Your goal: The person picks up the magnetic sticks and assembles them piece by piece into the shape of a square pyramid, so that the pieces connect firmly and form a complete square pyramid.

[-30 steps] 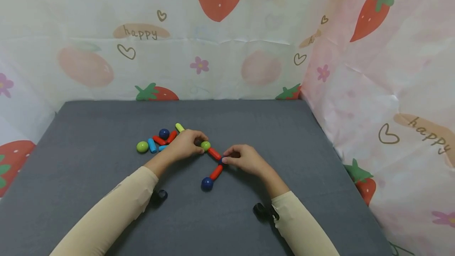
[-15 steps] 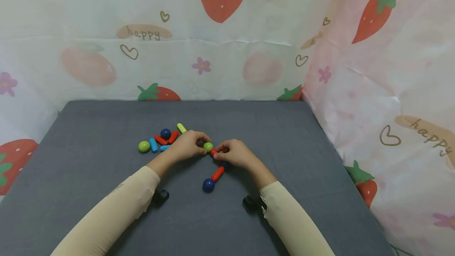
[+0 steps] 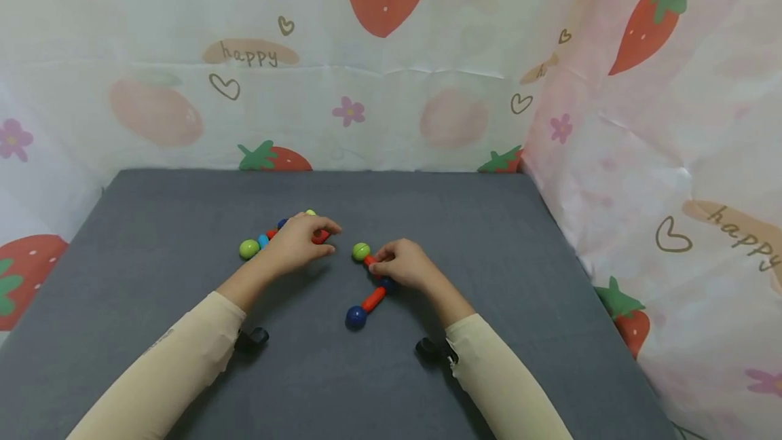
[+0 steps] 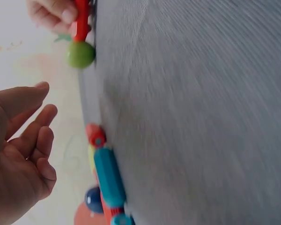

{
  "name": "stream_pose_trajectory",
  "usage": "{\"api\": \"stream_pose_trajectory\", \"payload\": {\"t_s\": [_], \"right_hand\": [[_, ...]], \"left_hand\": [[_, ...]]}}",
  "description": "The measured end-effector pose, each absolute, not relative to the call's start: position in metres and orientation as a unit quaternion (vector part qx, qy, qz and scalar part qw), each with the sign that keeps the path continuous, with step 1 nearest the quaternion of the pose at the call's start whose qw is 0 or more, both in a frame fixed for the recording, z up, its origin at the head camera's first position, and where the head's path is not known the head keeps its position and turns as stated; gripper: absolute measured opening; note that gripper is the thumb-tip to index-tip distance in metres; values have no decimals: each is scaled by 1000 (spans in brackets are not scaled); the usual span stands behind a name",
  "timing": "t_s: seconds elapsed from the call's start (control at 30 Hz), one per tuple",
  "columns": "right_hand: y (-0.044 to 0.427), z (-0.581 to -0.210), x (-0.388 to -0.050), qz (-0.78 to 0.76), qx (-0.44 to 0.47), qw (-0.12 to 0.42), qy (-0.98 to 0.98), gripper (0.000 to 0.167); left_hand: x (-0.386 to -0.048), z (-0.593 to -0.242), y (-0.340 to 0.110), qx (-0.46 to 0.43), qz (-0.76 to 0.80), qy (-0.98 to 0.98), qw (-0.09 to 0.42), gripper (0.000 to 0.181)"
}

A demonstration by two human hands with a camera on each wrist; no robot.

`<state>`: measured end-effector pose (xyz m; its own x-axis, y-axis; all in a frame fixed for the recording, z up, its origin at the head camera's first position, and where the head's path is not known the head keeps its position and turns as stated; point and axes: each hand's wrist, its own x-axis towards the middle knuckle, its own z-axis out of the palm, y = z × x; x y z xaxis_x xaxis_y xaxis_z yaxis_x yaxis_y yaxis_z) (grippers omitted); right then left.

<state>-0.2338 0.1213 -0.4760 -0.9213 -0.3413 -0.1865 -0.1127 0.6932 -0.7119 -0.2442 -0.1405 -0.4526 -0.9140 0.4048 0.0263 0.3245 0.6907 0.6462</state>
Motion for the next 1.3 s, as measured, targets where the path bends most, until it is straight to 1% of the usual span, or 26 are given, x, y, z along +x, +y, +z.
{"api": "stream_pose_trajectory", "payload": {"t_s": [0.07,0.2,0.37,0.53,0.77,1.1,1.3], "right_hand": [[122,-476,-231,-372,-118,145,909,19],[123,-478,-227,-375,-101,138,911,20],[124,-479,-224,-384,-84,129,910,19],[123,-478,-221,-387,-70,119,912,18],[124,-478,-217,-390,-49,116,912,18],[126,-479,-213,-395,-26,110,912,18],[127,-478,-211,-399,-14,112,910,18]], "left_hand": [[-240,-450,-149,188,326,925,44,36],[-231,-448,-170,164,316,934,33,36],[-224,-448,-191,151,321,934,33,37],[-220,-451,-201,145,303,941,35,35],[-222,-459,-206,151,276,949,39,29],[-232,-470,-203,154,223,962,29,26],[-234,-471,-198,154,211,965,32,25]]}}
